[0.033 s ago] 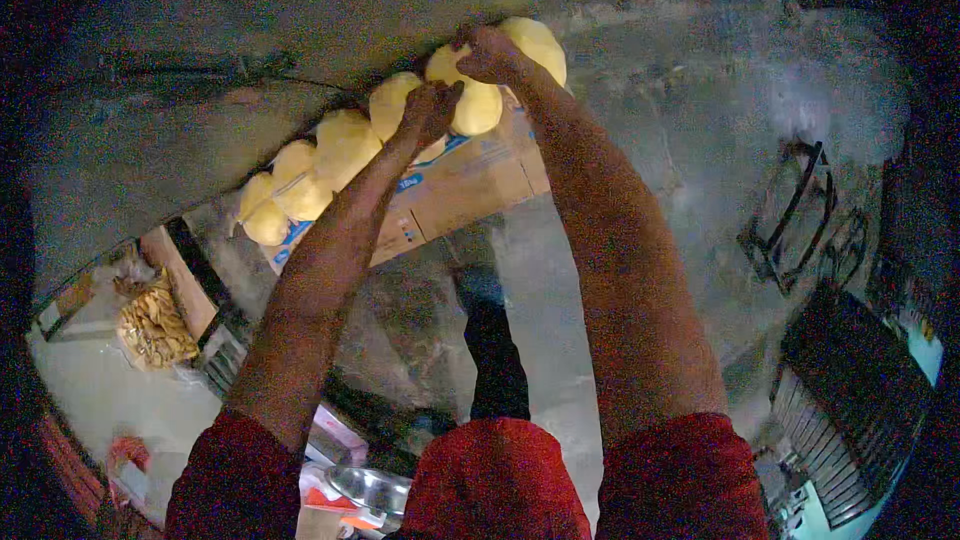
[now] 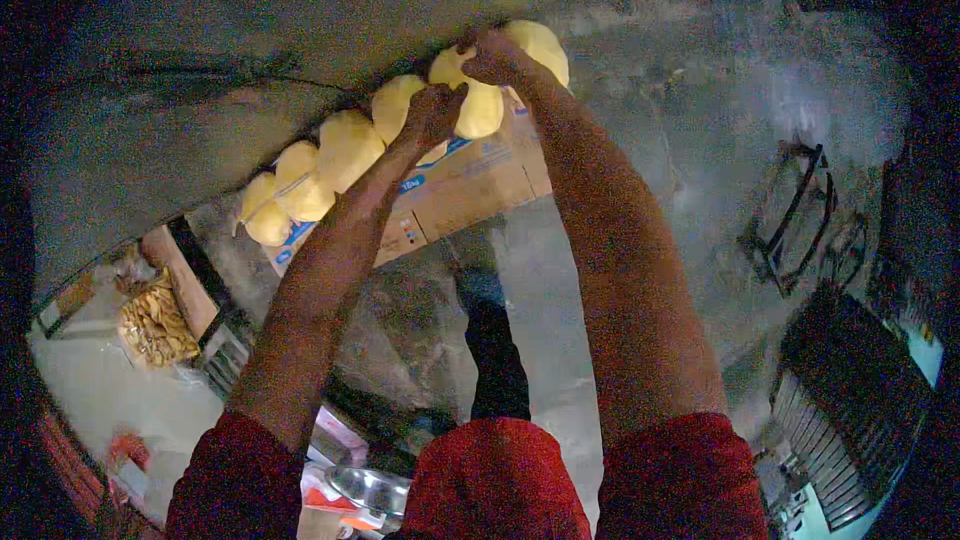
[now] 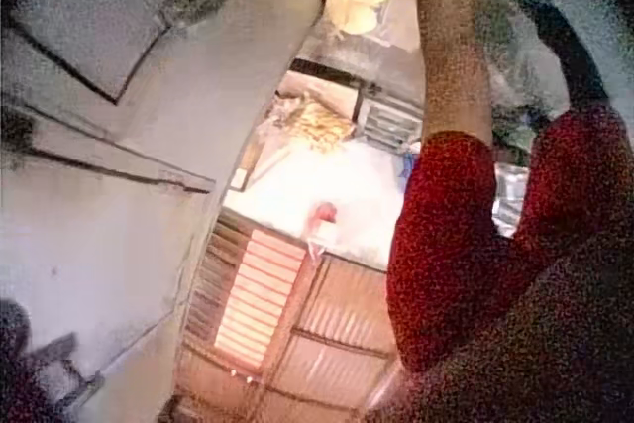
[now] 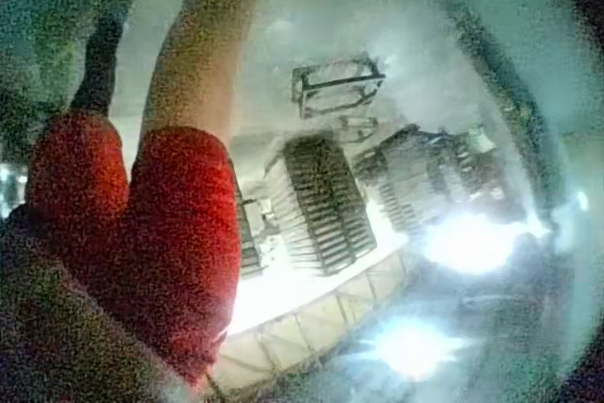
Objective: Adding ingredients to a mixer and organizing portions of dough.
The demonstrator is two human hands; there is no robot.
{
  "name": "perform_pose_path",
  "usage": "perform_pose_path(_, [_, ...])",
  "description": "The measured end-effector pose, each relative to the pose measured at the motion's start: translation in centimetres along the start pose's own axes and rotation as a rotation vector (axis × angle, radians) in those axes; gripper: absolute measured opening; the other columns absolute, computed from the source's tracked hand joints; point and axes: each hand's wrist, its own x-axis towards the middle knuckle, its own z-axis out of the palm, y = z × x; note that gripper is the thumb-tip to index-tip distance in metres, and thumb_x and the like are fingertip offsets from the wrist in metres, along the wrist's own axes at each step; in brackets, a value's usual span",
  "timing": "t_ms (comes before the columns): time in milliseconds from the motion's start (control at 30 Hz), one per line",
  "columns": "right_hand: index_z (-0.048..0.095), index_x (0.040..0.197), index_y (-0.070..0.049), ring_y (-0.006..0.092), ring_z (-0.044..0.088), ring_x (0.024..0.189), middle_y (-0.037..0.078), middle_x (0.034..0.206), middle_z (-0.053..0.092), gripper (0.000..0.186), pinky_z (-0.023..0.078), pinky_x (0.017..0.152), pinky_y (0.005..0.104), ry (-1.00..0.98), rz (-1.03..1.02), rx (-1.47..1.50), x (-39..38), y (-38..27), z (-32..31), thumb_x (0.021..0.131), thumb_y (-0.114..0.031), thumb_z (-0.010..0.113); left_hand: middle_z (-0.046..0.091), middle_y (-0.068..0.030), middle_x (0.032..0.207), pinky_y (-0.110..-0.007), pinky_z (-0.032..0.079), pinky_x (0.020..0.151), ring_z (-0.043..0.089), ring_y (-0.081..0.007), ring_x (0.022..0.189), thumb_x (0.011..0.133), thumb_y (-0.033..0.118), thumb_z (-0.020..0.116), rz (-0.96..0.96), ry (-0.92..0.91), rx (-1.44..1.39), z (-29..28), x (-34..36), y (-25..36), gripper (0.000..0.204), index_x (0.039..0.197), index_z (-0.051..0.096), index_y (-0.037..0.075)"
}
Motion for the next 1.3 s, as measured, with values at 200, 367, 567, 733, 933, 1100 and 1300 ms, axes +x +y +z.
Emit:
perform_pose_path(200, [0.058, 0.1, -0.005, 0.0326, 0.06, 0.09, 0.015, 0.094, 0.063, 0.034, 0.049, 0.078, 0.0414, -0.121, 0.044, -0.033, -1.4, -1.0, -0.3, 0.067, -0.007, 0.063, 0.059, -0.0235, 0.074, -0.05, 0.045, 0.072, 0.057, -0.0414, 0.075, 0.088, 0.031, 0.057, -0.037, 0.154, -0.102, 0.6, -3.7, -1.5, 0.036, 0.077, 0.059, -0.004])
perform_pose_path(367, [0.057, 0.098, -0.003, 0.0327, 0.06, 0.094, 0.015, 0.095, 0.063, 0.031, 0.049, 0.081, 0.0417, -0.062, -0.113, 0.142, -1.6, -2.0, 0.8, 0.067, -0.003, 0.061, 0.063, -0.0227, 0.091, -0.047, 0.046, 0.085, 0.059, -0.0395, 0.095, 0.088, 0.027, 0.057, -0.051, -0.154, 0.054, 0.4, -2.9, -3.3, 0.03, 0.085, 0.061, -0.002])
perform_pose_path(567, [0.058, 0.099, -0.004, 0.0349, 0.059, 0.1, 0.017, 0.101, 0.063, 0.031, 0.049, 0.084, 0.0431, -0.186, -0.004, -0.115, -4.0, 2.0, 1.6, 0.068, -0.006, 0.062, 0.052, -0.028, 0.117, -0.047, 0.04, 0.096, 0.051, -0.0416, 0.11, 0.083, 0.018, 0.062, -0.009, 0.235, -0.242, 0.4, -9.0, 0.1, 0.048, 0.122, 0.046, -0.005])
perform_pose_path(733, [0.048, 0.116, -0.004, 0.0427, 0.059, 0.1, 0.025, 0.103, 0.061, 0.048, 0.05, 0.081, 0.049, -0.32, 0.138, -0.255, -5.5, 0.8, 1.3, 0.07, -0.007, 0.06, 0.054, -0.0251, 0.108, -0.046, 0.042, 0.092, 0.051, -0.0424, 0.104, 0.086, 0.015, 0.058, -0.259, 0.023, -0.362, -0.9, -25.6, -1.9, 0.035, 0.116, 0.051, -0.001])
perform_pose_path(933, [0.037, 0.131, 0.006, 0.0469, 0.04, 0.122, 0.032, 0.129, 0.045, 0.059, 0.035, 0.102, 0.051, -0.087, 0.242, -0.241, -19.2, -7.0, -0.7, 0.078, -0.009, 0.058, 0.058, -0.023, 0.106, -0.048, 0.044, 0.089, 0.054, -0.0408, 0.102, 0.085, 0.02, 0.057, -0.77, -0.226, -0.199, -0.1, -50.7, -1.0, 0.03, 0.109, 0.058, 0.002])
perform_pose_path(1100, [0.046, 0.129, -0.005, 0.04, 0.044, 0.124, 0.024, 0.132, 0.048, 0.06, 0.034, 0.105, 0.0473, -0.868, 0.269, -0.154, -38.4, -18.5, 7.2, 0.087, -0.046, 0.057, 0.063, -0.0197, 0.091, -0.045, 0.048, 0.082, 0.06, -0.037, 0.091, 0.085, 0.021, 0.055, -0.469, -0.197, 0.034, 2.4, -77.3, -1.9, 0.024, 0.099, 0.062, 0.003])
perform_pose_path(1300, [0.032, 0.142, -0.003, 0.0382, 0.051, 0.12, 0.026, 0.133, 0.048, 0.082, 0.039, 0.102, 0.0448, -1.026, -0.209, 0.127, -51.8, -24.6, 5.4, 0.086, -0.058, 0.053, 0.059, -0.0113, 0.073, -0.043, 0.05, 0.066, 0.059, -0.0338, 0.07, 0.083, 0.02, 0.054, -1.037, 0.054, -0.365, 3.6, -89.2, 10.0, 0.017, 0.079, 0.058, 0.004])
